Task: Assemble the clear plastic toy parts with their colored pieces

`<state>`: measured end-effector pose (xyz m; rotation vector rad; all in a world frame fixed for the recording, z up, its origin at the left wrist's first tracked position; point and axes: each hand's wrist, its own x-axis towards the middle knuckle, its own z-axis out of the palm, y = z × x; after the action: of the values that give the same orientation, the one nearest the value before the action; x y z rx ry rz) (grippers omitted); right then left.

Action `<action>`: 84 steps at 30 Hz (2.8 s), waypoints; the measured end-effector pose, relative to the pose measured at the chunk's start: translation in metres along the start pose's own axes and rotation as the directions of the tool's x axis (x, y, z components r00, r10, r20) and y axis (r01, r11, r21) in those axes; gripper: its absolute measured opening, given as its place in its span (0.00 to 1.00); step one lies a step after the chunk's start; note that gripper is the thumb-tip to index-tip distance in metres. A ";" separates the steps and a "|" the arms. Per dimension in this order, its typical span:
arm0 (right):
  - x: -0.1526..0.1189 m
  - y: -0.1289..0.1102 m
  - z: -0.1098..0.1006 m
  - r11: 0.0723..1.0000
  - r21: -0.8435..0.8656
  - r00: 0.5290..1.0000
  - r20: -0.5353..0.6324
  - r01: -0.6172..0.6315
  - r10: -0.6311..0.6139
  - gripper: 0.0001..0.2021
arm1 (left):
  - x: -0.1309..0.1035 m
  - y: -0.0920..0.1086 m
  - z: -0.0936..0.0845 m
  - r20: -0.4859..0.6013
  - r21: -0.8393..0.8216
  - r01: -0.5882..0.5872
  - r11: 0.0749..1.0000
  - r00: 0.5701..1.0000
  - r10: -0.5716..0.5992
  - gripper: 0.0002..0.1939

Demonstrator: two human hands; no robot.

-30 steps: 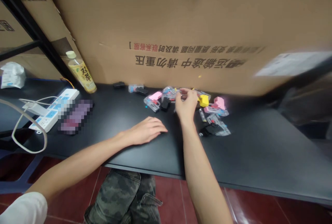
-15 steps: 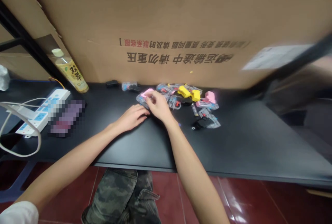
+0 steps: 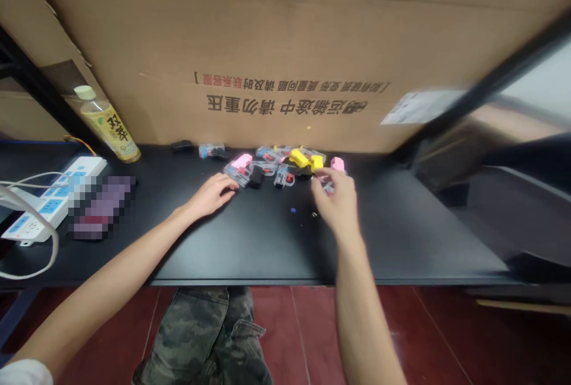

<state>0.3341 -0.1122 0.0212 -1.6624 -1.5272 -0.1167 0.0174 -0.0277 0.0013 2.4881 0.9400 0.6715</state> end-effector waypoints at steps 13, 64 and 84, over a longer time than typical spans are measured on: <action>-0.034 0.077 -0.022 0.976 -0.150 0.967 0.222 0.158 -0.123 0.21 | -0.002 -0.002 0.006 -0.029 -0.055 0.032 0.998 0.999 -0.034 0.13; 0.014 -0.046 0.074 0.871 -0.008 0.693 0.609 0.490 -0.385 0.26 | -0.001 -0.001 -0.006 -0.092 0.026 0.232 0.972 0.969 -0.229 0.10; -0.002 -0.103 0.096 0.839 0.012 0.654 0.621 0.544 -0.433 0.27 | -0.002 -0.018 -0.018 -0.190 0.085 0.343 0.936 0.927 -0.322 0.05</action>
<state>0.2017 -0.0655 0.0123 -1.4293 -2.5213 -0.0013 -0.0035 -0.0129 0.0058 2.3083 1.4658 0.7423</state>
